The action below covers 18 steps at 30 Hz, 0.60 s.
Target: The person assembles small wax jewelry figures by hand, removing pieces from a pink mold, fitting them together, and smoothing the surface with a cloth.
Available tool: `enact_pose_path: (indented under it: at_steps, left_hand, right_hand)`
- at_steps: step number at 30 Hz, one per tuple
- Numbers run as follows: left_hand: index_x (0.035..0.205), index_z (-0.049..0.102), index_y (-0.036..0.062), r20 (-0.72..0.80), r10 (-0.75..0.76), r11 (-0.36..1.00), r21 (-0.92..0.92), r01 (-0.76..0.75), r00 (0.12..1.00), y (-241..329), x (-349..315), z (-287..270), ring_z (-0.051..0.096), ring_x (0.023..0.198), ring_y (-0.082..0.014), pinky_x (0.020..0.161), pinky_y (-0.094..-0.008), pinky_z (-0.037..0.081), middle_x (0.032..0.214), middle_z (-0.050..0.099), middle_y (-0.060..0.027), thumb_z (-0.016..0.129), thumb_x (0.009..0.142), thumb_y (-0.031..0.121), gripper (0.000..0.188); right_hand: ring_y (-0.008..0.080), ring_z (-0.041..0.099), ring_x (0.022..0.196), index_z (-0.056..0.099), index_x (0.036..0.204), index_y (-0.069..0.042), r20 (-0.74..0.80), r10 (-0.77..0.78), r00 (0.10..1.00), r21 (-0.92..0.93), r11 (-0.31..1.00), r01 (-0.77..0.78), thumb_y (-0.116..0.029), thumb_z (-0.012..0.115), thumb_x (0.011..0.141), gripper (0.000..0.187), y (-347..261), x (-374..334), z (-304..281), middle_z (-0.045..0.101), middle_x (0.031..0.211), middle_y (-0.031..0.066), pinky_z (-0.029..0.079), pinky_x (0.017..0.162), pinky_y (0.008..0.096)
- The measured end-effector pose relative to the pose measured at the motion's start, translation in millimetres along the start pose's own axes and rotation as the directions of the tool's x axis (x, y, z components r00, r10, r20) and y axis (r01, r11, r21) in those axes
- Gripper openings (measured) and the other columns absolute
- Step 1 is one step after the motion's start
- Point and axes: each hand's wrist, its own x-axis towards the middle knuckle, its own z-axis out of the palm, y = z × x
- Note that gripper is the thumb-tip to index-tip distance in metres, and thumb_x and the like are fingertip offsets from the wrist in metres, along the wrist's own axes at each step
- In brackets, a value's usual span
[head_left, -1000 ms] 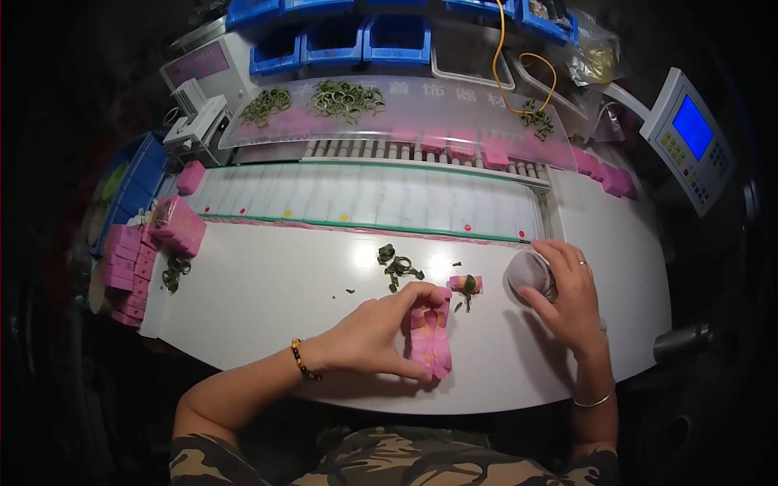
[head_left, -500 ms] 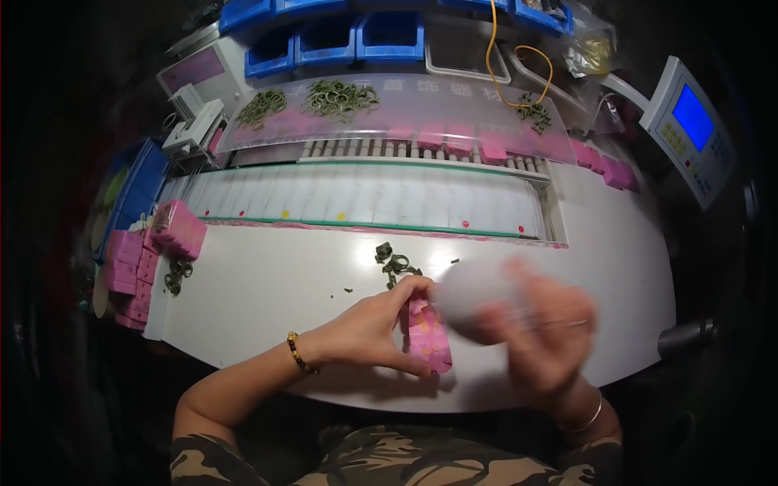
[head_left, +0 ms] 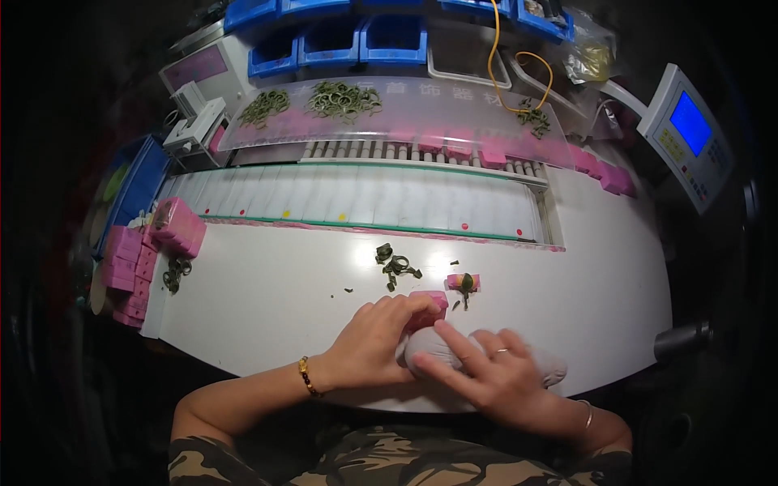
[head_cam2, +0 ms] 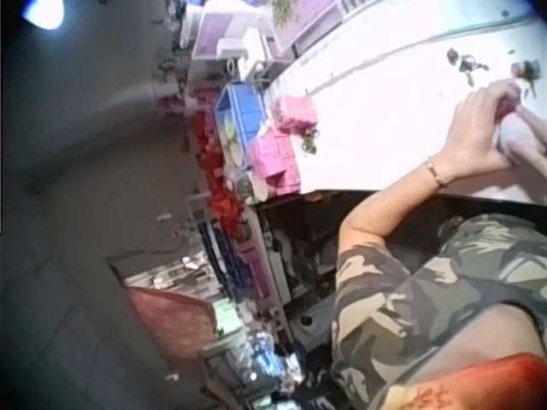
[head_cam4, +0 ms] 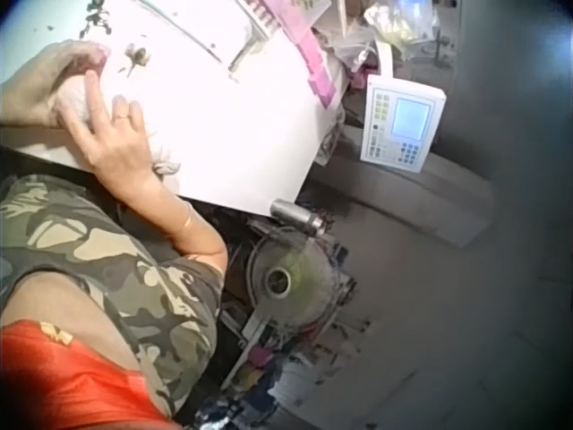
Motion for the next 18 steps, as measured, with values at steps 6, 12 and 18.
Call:
enact_pose_path:
  at_steps: [6,12,18]
  left_hand:
    - [0.128,0.052,0.0125,-0.032,0.018,1.000,-0.021,-0.019,0.999,1,-7,1,0.058,0.099,-0.0279,0.090,-0.0401,0.045,0.109,0.061,-0.0068,0.084,0.072,0.024,0.065]
    - [0.093,0.072,0.0185,-0.033,0.325,0.946,-0.007,-0.325,0.945,10,-16,16,0.057,0.098,-0.0281,0.086,-0.0437,0.045,0.104,0.059,-0.0055,0.080,0.078,0.023,0.017]
    - [0.097,0.073,0.0149,0.097,0.237,0.971,-0.059,-0.232,0.967,22,-19,17,0.060,0.105,-0.0237,0.095,-0.0397,0.046,0.111,0.062,-0.0045,0.077,0.084,0.013,0.014]
  right_hand:
    - [0.0147,0.062,0.084,0.068,0.129,-0.026,-0.052,0.237,0.970,0.087,0.969,-0.232,-0.015,0.068,0.080,0.051,37,-25,-4,0.063,0.136,0.0087,0.042,0.082,0.0324]
    - [0.0259,0.061,0.112,0.064,0.133,-0.012,-0.036,0.454,0.890,-0.042,0.889,-0.456,-0.002,0.071,0.076,0.058,71,-26,24,0.062,0.135,0.0116,0.039,0.095,0.0420]
    - [0.0277,0.061,0.108,0.064,0.122,-0.009,0.042,0.335,0.941,0.383,0.865,-0.325,-0.008,0.074,0.083,0.040,65,14,69,0.067,0.113,0.0094,0.040,0.096,0.0403]
